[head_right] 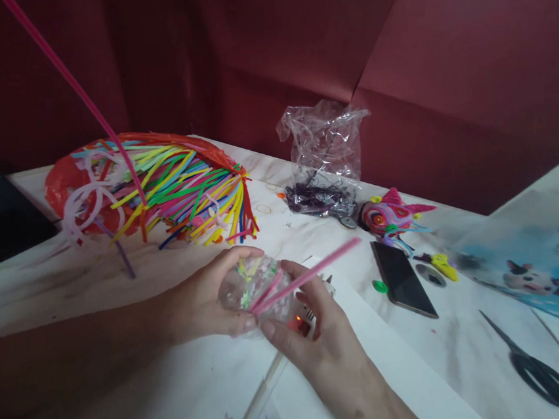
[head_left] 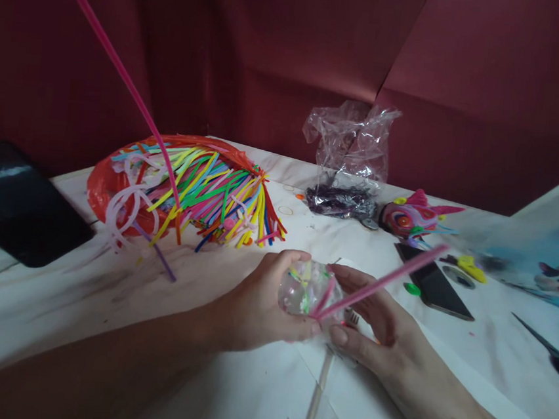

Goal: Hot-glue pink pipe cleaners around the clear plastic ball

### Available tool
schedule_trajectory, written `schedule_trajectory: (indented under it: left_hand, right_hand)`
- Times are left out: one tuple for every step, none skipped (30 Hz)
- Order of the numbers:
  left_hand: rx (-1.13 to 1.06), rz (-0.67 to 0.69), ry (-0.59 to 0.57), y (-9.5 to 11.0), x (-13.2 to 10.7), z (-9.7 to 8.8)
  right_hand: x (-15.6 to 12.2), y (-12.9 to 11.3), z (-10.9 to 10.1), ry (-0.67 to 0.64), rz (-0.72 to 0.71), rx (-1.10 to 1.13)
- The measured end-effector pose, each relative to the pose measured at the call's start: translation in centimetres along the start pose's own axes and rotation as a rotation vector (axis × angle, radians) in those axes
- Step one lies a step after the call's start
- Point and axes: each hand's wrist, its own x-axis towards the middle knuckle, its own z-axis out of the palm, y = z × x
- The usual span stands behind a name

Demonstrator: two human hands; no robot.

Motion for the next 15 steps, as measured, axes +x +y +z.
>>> schedule_trajectory:
  left_hand:
    - [0.001,-0.005,0.0,-0.03,0.01,0.05]
    - [0.003,-0.008,-0.002,-0.05,0.03,0.11]
    - [0.003,-0.005,-0.006,-0.06,0.05,0.17]
    - [0.001,0.003,-0.011,-0.06,0.06,0.23]
    - [-0.002,0.013,-0.015,-0.04,0.08,0.28]
    - [-0.002,0.025,-0.017,-0.02,0.1,0.33]
    - [0.002,0.035,-0.017,0.01,0.11,0.37]
    - [0.011,0.043,-0.014,0.04,0.11,0.4]
    - [0.023,0.046,-0.01,0.07,0.11,0.42]
    - [0.033,0.047,-0.009,0.11,0.1,0.43]
    - [0.042,0.047,-0.006,0.15,0.08,0.43]
    - [0.048,0.043,-0.008,0.19,0.07,0.42]
    - [0.052,0.036,-0.008,0.24,0.05,0.41]
    - [0.054,0.027,-0.007,0.29,0.03,0.38]
    - [0.054,0.018,-0.004,0.33,0.01,0.35]
  right_hand:
    - [-0.05,0.02,0.09,0.023,-0.009,-0.009]
    - [-0.09,0.02,0.17,0.048,-0.024,-0.019]
    - [-0.14,-0.01,0.23,0.075,-0.05,-0.035]
    - [-0.18,-0.07,0.26,0.1,-0.084,-0.056]
    - [-0.2,-0.16,0.26,0.118,-0.121,-0.079]
    - [-0.22,-0.25,0.24,0.13,-0.155,-0.097]
    - [-0.22,-0.33,0.2,0.136,-0.182,-0.106]
    - [-0.21,-0.4,0.16,0.136,-0.197,-0.104]
    - [-0.17,-0.44,0.12,0.138,-0.196,-0.088]
    - [-0.12,-0.45,0.1,0.141,-0.184,-0.067]
    - [-0.05,-0.44,0.1,0.146,-0.167,-0.048]
    - [0.02,-0.41,0.11,0.151,-0.151,-0.035]
    - [0.1,-0.36,0.13,0.155,-0.135,-0.027]
    - [0.18,-0.31,0.15,0.16,-0.125,-0.023]
    - [0.25,-0.25,0.17,0.163,-0.118,-0.024]
